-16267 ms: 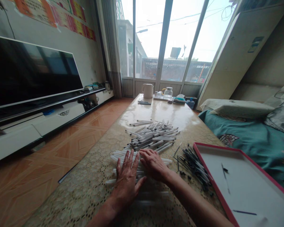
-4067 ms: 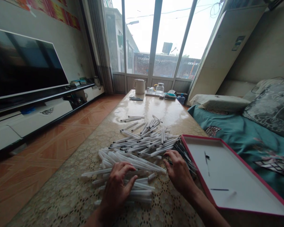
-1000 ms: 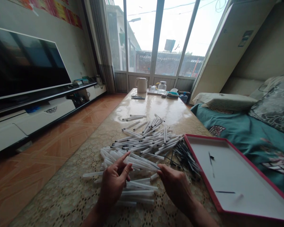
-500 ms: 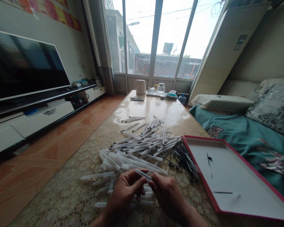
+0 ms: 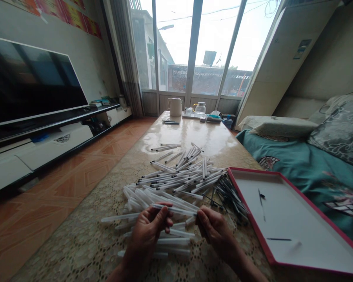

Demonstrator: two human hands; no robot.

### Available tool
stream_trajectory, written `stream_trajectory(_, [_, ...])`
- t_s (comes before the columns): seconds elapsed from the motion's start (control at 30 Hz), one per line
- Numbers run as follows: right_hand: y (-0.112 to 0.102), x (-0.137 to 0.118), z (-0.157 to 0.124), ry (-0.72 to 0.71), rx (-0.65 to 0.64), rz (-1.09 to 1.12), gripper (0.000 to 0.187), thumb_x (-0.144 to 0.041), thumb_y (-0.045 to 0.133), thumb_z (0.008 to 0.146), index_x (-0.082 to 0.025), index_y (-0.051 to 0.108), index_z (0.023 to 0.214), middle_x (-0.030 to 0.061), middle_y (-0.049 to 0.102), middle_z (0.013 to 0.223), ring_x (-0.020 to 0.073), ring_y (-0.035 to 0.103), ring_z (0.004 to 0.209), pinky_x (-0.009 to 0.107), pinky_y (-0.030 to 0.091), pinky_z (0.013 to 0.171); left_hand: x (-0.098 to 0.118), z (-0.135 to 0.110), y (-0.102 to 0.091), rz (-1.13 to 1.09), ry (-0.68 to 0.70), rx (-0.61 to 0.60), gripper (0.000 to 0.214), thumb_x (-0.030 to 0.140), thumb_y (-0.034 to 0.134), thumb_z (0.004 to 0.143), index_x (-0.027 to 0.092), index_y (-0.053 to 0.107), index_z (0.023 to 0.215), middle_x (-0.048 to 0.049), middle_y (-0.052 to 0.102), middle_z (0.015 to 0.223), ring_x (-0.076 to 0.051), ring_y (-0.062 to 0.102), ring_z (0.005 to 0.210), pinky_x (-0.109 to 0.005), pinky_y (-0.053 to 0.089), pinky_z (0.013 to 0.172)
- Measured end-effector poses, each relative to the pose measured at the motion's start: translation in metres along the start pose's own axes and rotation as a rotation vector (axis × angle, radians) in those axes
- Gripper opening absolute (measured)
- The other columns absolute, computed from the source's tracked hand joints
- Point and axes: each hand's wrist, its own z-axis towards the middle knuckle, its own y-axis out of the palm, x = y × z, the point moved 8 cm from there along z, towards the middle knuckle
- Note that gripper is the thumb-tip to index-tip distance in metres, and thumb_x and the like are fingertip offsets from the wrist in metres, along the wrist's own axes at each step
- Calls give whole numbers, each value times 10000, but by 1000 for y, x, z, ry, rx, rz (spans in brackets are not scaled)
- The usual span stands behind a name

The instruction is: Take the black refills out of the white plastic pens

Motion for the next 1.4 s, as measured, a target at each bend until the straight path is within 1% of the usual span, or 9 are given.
stream_trajectory(0.13, [1, 0, -1, 20, 15, 60, 355, -469, 473, 887, -169, 485, 697, -58, 406, 543, 65, 360, 456, 179, 301, 429, -3, 2, -3, -13, -13, 20, 314, 348, 805, 590, 119, 703, 779, -2, 636, 580, -70, 520, 465, -153, 419, 429])
stream_trajectory(0.3, [-5, 1, -1, 22, 84, 169, 316, -462, 564, 835, -158, 549, 918, -39, 496, 607, 72, 434, 468, 177, 354, 434, -4, 4, -3, -2, -7, 2, 335, 367, 807, 583, 117, 703, 781, -8, 640, 574, -72, 524, 465, -153, 422, 426])
stream_trajectory(0.5, [-6, -1, -2, 2, 54, 10, 428, -507, 392, 907, -167, 504, 673, -35, 486, 516, 67, 408, 400, 176, 320, 389, -3, 3, -1, 16, -2, -7, 334, 366, 808, 580, 119, 704, 779, -12, 643, 584, -75, 531, 465, -156, 424, 423])
stream_trajectory(0.67, [-8, -4, -3, -31, 88, 1, 290, -458, 520, 862, -170, 527, 896, -40, 494, 604, 86, 445, 485, 181, 357, 443, -3, 4, -2, 21, 2, 1, 330, 364, 808, 578, 121, 707, 777, -7, 640, 582, -73, 528, 462, -156, 422, 426])
stream_trajectory(0.83, [-4, 0, -2, -1, 44, -27, 378, -465, 399, 917, -171, 498, 703, -33, 486, 547, 76, 418, 429, 187, 326, 423, -3, 3, -2, 19, -1, 2, 325, 358, 810, 577, 122, 708, 776, -6, 643, 597, -80, 538, 476, -160, 426, 426])
stream_trajectory(1.0, [-6, -5, -2, -25, 66, -18, 287, -454, 502, 872, -171, 519, 914, -55, 468, 578, 87, 428, 469, 182, 341, 442, -4, 4, -1, 11, -3, -35, 311, 347, 802, 598, 123, 709, 792, -9, 646, 585, -79, 539, 481, -155, 428, 433])
stream_trajectory(1.17, [-2, 0, -3, -1, 26, -58, 391, -471, 372, 925, -168, 517, 726, -29, 495, 530, 78, 414, 422, 184, 317, 419, -5, 4, -3, 18, 4, -28, 305, 347, 796, 608, 124, 706, 796, -13, 652, 608, -83, 544, 487, -160, 433, 437])
stream_trajectory(1.33, [-4, -4, -2, -21, 49, -29, 286, -446, 482, 885, -164, 523, 909, -56, 458, 552, 83, 425, 451, 177, 331, 431, -4, 4, -2, 19, 12, -33, 313, 358, 796, 608, 120, 706, 790, -6, 634, 571, -76, 533, 471, -156, 431, 435])
stream_trajectory(1.4, [-3, -3, -2, -7, 42, -23, 292, -449, 476, 887, -161, 528, 884, -56, 455, 542, 79, 415, 442, 176, 325, 426, -5, 4, -3, 14, 8, -33, 304, 355, 792, 616, 123, 707, 792, -7, 638, 583, -76, 536, 477, -156, 434, 435])
